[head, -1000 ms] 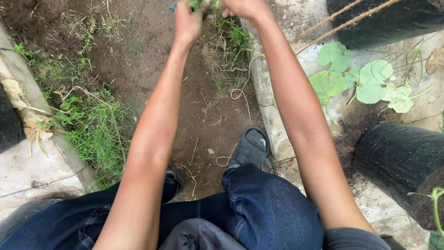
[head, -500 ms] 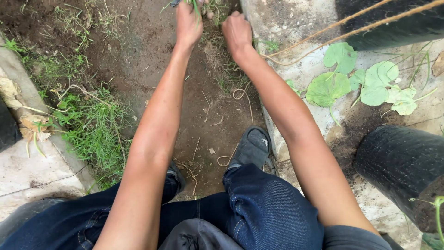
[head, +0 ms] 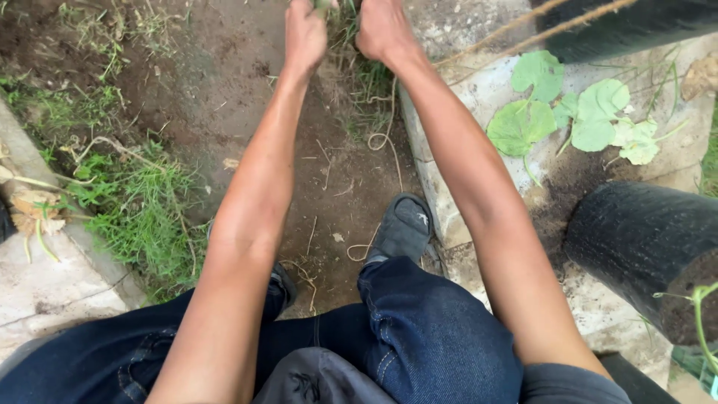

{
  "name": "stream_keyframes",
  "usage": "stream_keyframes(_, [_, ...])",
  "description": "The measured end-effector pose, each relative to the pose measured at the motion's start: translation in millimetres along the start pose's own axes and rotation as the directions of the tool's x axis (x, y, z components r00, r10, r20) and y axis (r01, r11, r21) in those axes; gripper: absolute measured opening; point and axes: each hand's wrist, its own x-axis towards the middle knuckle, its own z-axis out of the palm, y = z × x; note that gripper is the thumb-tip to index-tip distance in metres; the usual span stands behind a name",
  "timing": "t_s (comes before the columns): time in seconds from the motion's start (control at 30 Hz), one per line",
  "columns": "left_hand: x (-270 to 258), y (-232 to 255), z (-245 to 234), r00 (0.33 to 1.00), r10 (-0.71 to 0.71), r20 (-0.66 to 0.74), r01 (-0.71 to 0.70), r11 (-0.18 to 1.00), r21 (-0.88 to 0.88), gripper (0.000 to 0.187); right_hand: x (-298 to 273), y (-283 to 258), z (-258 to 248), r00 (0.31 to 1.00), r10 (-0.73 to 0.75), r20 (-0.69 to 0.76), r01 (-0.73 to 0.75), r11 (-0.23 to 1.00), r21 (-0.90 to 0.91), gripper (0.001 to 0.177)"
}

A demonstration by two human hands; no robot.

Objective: Manually removing weeds and unwanted plant growth from the soil and planting containers in a garden setting.

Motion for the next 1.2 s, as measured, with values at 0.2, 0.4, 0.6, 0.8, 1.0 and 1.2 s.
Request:
stream_keyframes(0.2, [13.7, -14.2, -6.6, 0.995, 0.061, 0.085, -0.068, 0.994, 0.083, 0.025, 24.2, -35.9, -78.4, 0.692, 0.277, 0.667, -0.548, 0.802, 0.236, 0.018])
stream_keyframes(0.4, [8.1, 20.4, 0.1, 0.925, -0.248, 0.288, 0.311, 0.93, -0.197, 0.029, 42.4, -19.4, -53.7, 0.817, 0.104, 0.567, -0.295, 0.921, 0.255, 0.026])
stream_keyframes(0.6, [13.0, 23.7, -9.0, 0.917, -0.217, 0.336, 0.306, 0.921, -0.242, 0.028, 36.9, -30.0, -55.3, 0.855, 0.145, 0.497, -0.307, 0.915, 0.261, 0.023])
stream_keyframes(0.8, [8.7, 21.0, -11.5, 0.928, 0.311, 0.203, -0.303, 0.95, -0.07, 0.024, 24.4, -46.4, -66.7, 0.892, 0.194, 0.409, -0.318, 0.911, 0.262, 0.024])
stream_keyframes(1.0, [8.9, -0.3, -10.8, 0.928, -0.371, 0.039, 0.365, 0.924, 0.111, 0.026, -9.7, -46.7, -64.6, 0.975, -0.027, 0.22, -0.031, 0.966, 0.256, 0.069])
stream_keyframes(1.2, [15.6, -27.1, -6.1, 0.996, -0.076, 0.046, 0.081, 0.988, -0.13, 0.038, -29.7, -71.6, -66.8, 0.792, 0.202, 0.575, -0.042, 0.959, -0.279, 0.085])
